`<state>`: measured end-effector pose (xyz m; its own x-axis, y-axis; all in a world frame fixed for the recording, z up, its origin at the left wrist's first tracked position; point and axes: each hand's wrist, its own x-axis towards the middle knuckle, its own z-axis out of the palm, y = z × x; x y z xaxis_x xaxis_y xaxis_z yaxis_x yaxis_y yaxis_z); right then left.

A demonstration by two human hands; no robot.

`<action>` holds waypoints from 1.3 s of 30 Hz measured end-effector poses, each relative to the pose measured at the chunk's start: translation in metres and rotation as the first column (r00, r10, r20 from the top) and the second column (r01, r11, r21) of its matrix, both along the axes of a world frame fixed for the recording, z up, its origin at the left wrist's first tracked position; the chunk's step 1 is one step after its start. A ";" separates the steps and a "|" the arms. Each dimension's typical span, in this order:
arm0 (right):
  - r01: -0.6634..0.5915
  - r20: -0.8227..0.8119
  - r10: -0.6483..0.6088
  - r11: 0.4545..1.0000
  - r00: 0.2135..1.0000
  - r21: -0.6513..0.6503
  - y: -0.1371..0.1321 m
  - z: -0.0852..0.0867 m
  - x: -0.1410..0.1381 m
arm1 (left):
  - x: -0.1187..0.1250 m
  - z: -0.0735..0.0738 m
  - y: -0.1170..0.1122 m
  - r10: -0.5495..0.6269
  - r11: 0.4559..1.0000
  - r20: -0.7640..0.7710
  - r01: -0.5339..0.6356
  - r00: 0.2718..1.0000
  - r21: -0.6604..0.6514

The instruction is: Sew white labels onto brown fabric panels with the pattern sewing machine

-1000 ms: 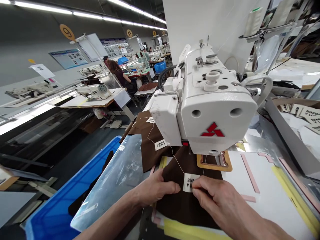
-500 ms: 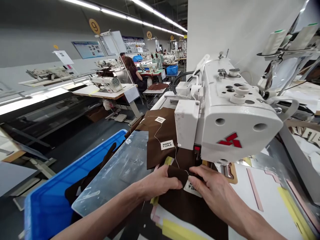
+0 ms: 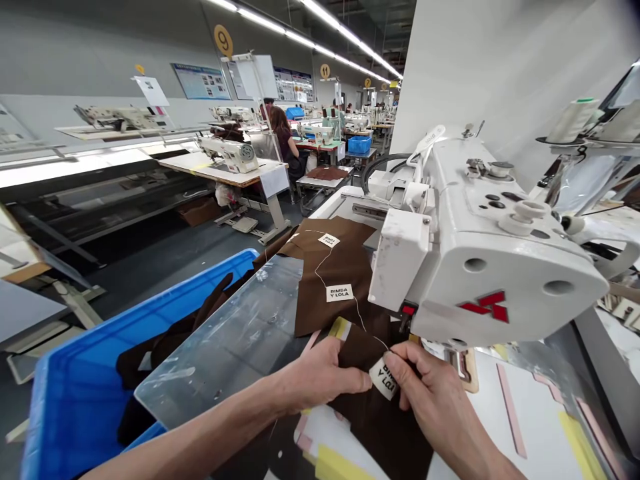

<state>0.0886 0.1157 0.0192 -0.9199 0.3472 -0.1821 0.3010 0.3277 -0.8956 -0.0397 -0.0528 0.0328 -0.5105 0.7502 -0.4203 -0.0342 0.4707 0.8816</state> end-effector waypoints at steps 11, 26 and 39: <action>0.112 -0.067 -0.114 0.993 0.991 -0.023 -0.008 -0.010 0.003 | 0.011 -0.005 0.001 0.147 0.969 0.206 -0.182 0.968 0.166; 0.035 -0.304 0.404 0.553 0.863 0.833 0.007 -0.030 0.005 | 0.008 -0.009 0.006 0.054 0.962 0.041 -0.063 0.998 0.265; -0.115 -0.241 0.299 0.814 0.923 0.570 0.000 -0.011 -0.011 | 0.010 -0.009 0.004 0.007 0.979 0.029 -0.013 1.000 0.204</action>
